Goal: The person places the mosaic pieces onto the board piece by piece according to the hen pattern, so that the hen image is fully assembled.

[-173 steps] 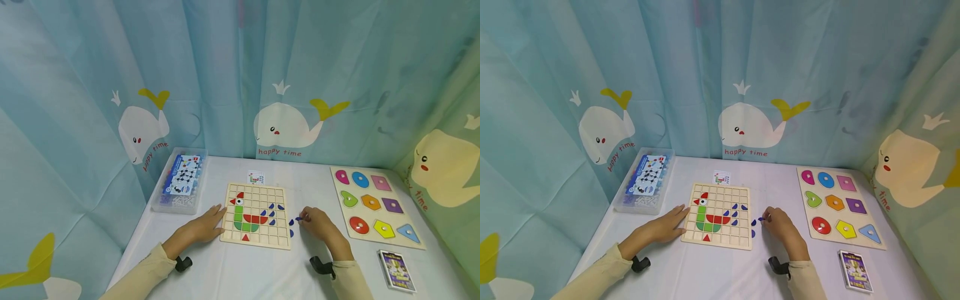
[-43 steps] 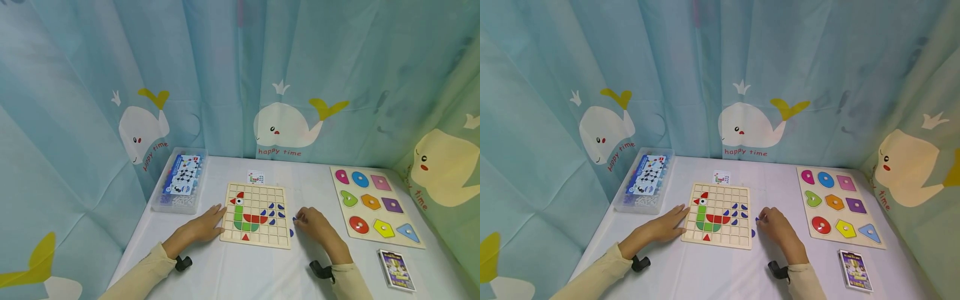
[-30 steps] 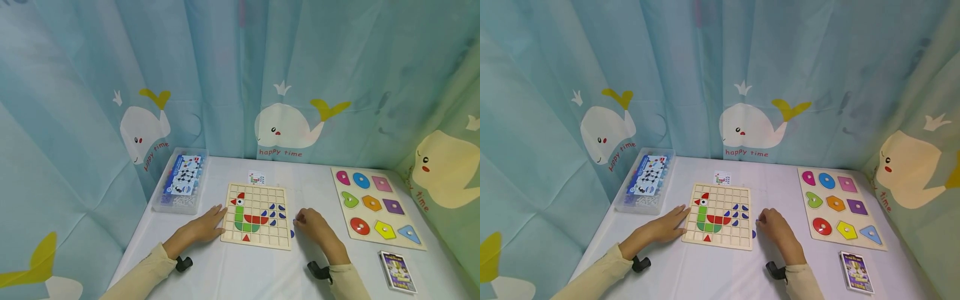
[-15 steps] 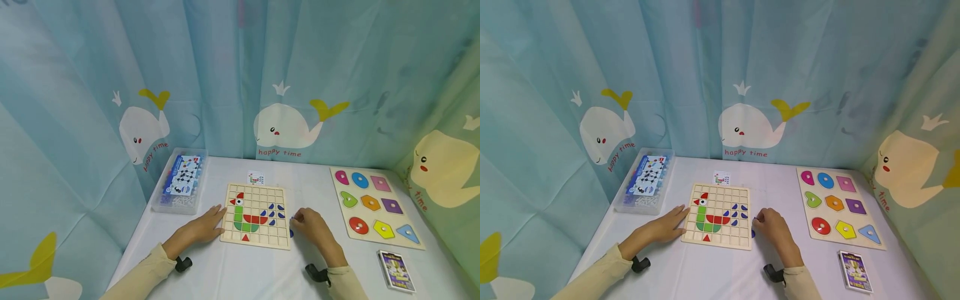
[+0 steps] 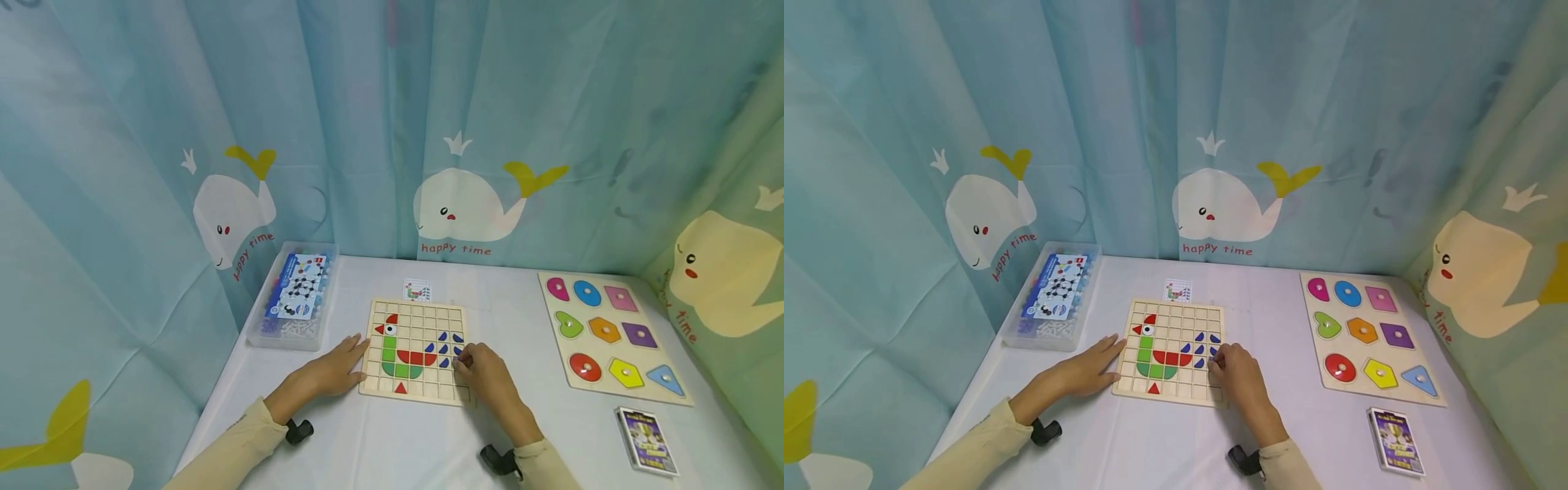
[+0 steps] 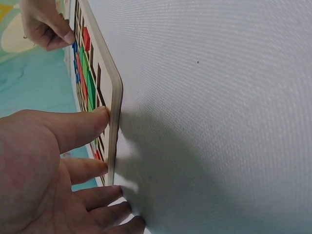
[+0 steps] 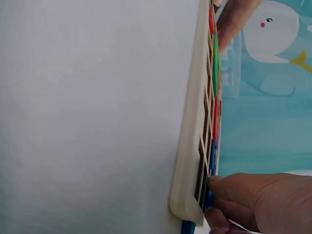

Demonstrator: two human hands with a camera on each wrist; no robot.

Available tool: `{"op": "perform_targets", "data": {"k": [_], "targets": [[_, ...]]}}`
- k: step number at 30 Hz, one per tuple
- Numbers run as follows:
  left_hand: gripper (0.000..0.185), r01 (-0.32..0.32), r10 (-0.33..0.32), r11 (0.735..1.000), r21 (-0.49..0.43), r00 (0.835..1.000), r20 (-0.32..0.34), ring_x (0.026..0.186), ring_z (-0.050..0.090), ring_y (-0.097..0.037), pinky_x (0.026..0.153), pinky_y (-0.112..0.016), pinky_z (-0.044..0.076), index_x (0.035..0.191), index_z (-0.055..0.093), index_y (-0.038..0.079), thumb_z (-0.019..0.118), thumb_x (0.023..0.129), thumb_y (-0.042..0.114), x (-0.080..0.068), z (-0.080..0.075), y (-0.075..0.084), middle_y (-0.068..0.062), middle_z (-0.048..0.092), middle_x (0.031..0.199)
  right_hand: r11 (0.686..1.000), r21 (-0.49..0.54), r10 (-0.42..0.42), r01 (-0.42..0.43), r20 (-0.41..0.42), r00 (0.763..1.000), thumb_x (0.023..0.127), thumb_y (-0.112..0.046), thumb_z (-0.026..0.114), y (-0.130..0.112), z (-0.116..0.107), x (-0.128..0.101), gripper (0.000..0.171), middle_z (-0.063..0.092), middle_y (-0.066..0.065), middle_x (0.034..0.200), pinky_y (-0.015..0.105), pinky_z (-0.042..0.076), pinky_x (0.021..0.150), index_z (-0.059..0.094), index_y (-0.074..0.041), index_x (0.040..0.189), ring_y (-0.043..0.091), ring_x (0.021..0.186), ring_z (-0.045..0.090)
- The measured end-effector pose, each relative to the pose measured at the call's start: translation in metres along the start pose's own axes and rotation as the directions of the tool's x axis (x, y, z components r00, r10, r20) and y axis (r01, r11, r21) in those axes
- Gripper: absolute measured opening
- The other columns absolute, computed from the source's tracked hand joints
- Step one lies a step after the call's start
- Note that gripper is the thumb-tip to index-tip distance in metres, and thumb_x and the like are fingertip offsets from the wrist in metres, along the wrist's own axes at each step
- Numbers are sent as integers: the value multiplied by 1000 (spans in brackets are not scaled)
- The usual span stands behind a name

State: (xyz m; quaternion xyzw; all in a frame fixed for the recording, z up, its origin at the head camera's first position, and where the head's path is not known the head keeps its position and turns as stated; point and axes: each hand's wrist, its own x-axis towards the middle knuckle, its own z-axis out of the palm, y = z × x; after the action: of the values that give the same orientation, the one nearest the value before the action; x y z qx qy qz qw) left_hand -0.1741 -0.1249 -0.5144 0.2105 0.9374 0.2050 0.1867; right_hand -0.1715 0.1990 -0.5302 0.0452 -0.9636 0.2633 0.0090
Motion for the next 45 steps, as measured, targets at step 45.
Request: {"op": "perform_targets", "data": {"k": [45], "targets": [[69,-7,7,1000,-11,1000,-2,149,17,-35,118,-48,22,158,28,5,60,101,30,0,0,0,-19,20,162,996,79,-64,48,208,976,88,-5,72,25,-45,-15,26,61,7,96,37,51,70,67,-3,113,20,84,57]]}}
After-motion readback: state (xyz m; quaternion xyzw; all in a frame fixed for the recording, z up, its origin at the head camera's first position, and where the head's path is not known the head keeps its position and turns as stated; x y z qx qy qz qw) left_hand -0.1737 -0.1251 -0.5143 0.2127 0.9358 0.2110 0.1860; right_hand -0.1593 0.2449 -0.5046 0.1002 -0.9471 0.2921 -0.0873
